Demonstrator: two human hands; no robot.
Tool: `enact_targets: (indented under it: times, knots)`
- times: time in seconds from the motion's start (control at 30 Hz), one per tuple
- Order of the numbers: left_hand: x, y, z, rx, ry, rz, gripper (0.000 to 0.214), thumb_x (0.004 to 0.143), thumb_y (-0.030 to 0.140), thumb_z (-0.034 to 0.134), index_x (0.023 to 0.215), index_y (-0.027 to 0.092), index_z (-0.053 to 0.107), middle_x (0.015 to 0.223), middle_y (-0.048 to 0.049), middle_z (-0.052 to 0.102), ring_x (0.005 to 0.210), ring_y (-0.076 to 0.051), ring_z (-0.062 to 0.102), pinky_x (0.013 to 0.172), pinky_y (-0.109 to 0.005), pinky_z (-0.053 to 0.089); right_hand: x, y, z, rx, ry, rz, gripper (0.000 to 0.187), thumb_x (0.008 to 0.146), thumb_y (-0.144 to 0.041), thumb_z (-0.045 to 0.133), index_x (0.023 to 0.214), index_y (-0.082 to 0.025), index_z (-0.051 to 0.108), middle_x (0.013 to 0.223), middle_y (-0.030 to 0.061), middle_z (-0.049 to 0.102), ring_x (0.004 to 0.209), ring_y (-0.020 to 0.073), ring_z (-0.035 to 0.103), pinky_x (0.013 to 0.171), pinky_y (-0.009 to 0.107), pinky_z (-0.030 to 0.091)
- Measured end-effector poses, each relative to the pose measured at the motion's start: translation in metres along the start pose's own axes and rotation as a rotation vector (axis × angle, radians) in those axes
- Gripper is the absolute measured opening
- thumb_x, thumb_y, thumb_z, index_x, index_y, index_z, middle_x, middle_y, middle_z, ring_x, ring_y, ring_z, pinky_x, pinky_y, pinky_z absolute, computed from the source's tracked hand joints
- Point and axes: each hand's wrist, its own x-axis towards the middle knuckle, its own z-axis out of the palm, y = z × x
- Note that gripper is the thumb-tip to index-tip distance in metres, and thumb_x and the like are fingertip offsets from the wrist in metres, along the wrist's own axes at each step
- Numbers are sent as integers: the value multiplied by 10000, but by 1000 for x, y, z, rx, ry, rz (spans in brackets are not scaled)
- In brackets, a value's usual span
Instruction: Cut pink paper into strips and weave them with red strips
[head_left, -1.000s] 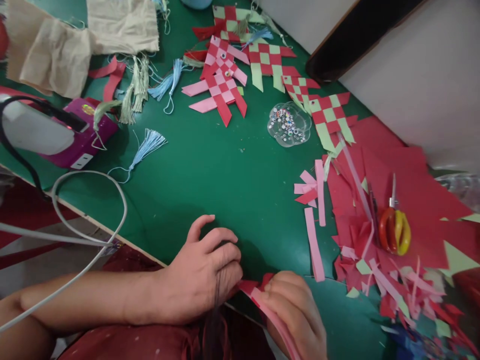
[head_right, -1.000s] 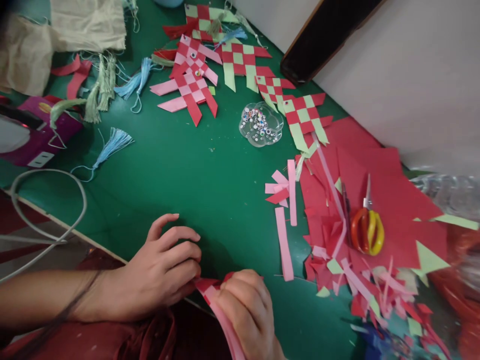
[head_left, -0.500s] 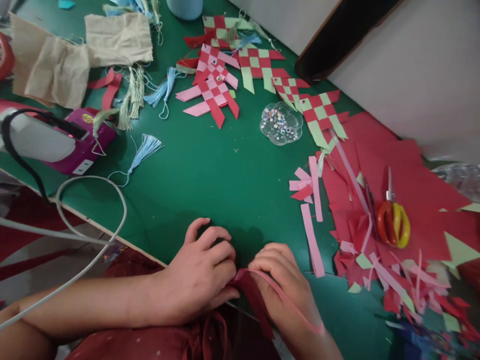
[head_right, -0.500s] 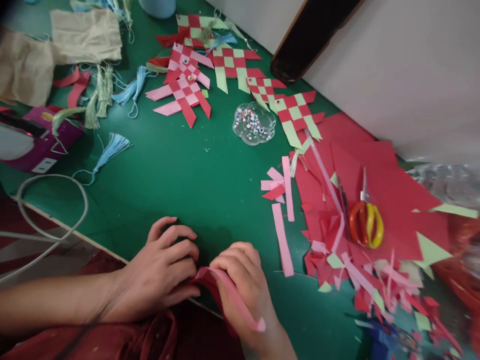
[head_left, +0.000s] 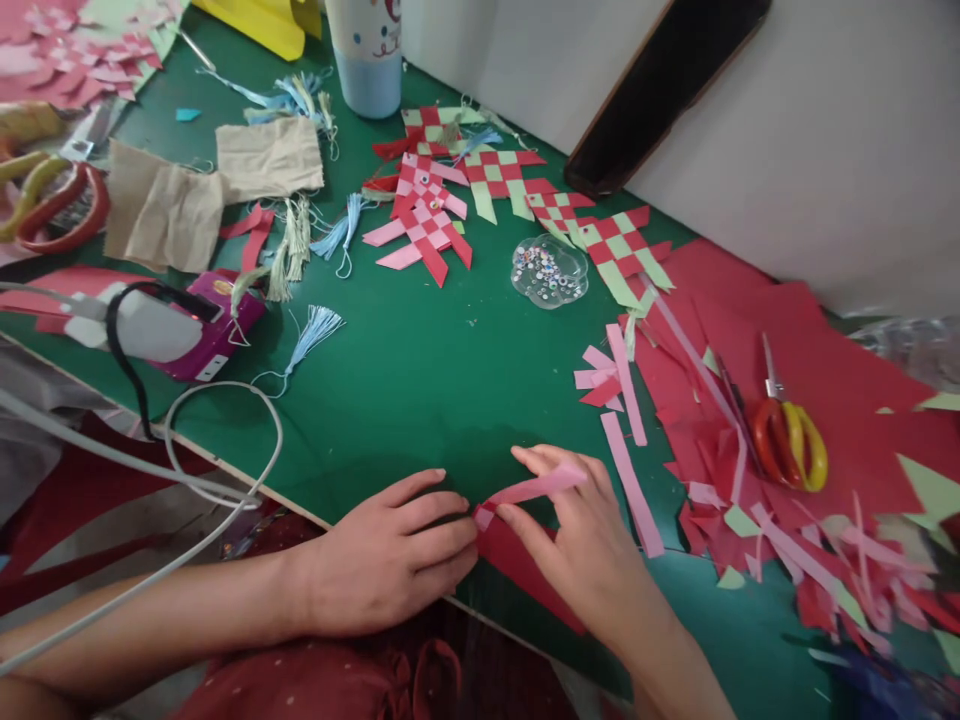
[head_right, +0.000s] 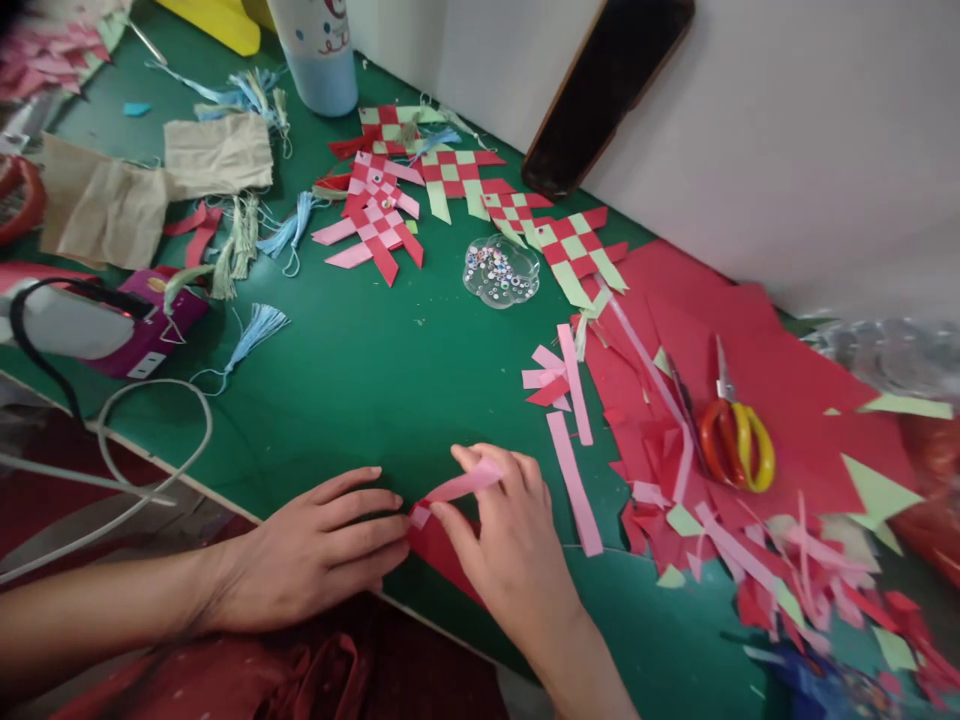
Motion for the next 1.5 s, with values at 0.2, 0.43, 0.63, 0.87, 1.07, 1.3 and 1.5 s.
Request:
enact_targets:
  times: [0.2, 0.43, 0.63, 0.87, 1.07, 1.3, 1.5]
  knots:
    - [7, -6, 4, 23, 4, -74, 293, 967, 299, 589, 1224, 158, 602, 1164, -47, 668, 1145, -219, 554, 1157, -457, 333, -21, 18, -12, -76, 207, 65, 464, 949, -452, 551, 1335, -198, 513, 1232, 125, 613, 1157, 283, 539, 950, 451, 492]
    - [9, -3, 1, 18, -29, -112, 223, 941, 287, 611, 1159, 242, 633, 1138, -32, 648, 1124, -224, 546, 1112, -474, 369, -49, -3, 6, -99, 196, -68, 353, 977, -278, 520, 1320, -203, 555, 1279, 97, 632, 1179, 271, 507, 980, 450, 428]
    - [1, 4, 14, 106, 45, -59, 153, 945, 260, 602, 1079, 263, 676, 1058, 3, 670, 1104, -200, 547, 1119, -449, 354, -50, -21, 15, -103, 156, -32, 296, 963, -227, 522, 1228, -205, 651, 1155, 79, 694, 1058, 250, 543, 917, 433, 406]
    - [-2, 5, 14, 131, 29, -77, 177, 945, 274, 601, 1107, 272, 671, 1073, 2, 671, 1126, -202, 547, 1145, -467, 310, -50, -24, 16, -56, 169, -45, 299, 973, -235, 500, 1235, -236, 643, 1131, 75, 694, 1057, 246, 543, 914, 427, 401]
    - [-5, 3, 17, 152, -2, -46, 219, 945, 263, 596, 1157, 270, 651, 1154, -6, 661, 1180, -214, 530, 1168, -500, 270, -46, -22, 19, -106, 131, -54, 315, 964, -216, 516, 1253, -217, 643, 1184, 86, 673, 1064, 259, 524, 908, 446, 397]
    - [-3, 5, 15, 162, 1, -75, 191, 931, 239, 605, 1107, 277, 667, 1231, -27, 624, 1222, -236, 512, 1141, -505, 320, -49, -19, 16, -112, 147, -79, 271, 966, -238, 519, 1191, -226, 670, 1172, 84, 679, 1068, 257, 531, 907, 440, 406]
    - [-2, 5, 15, 157, -13, -78, 192, 924, 260, 616, 1107, 280, 672, 1356, -42, 576, 1305, -290, 450, 1135, -558, 310, -46, -17, 14, -93, 195, -55, 294, 985, -266, 501, 1236, -206, 640, 1196, 99, 668, 1102, 263, 531, 921, 444, 420]
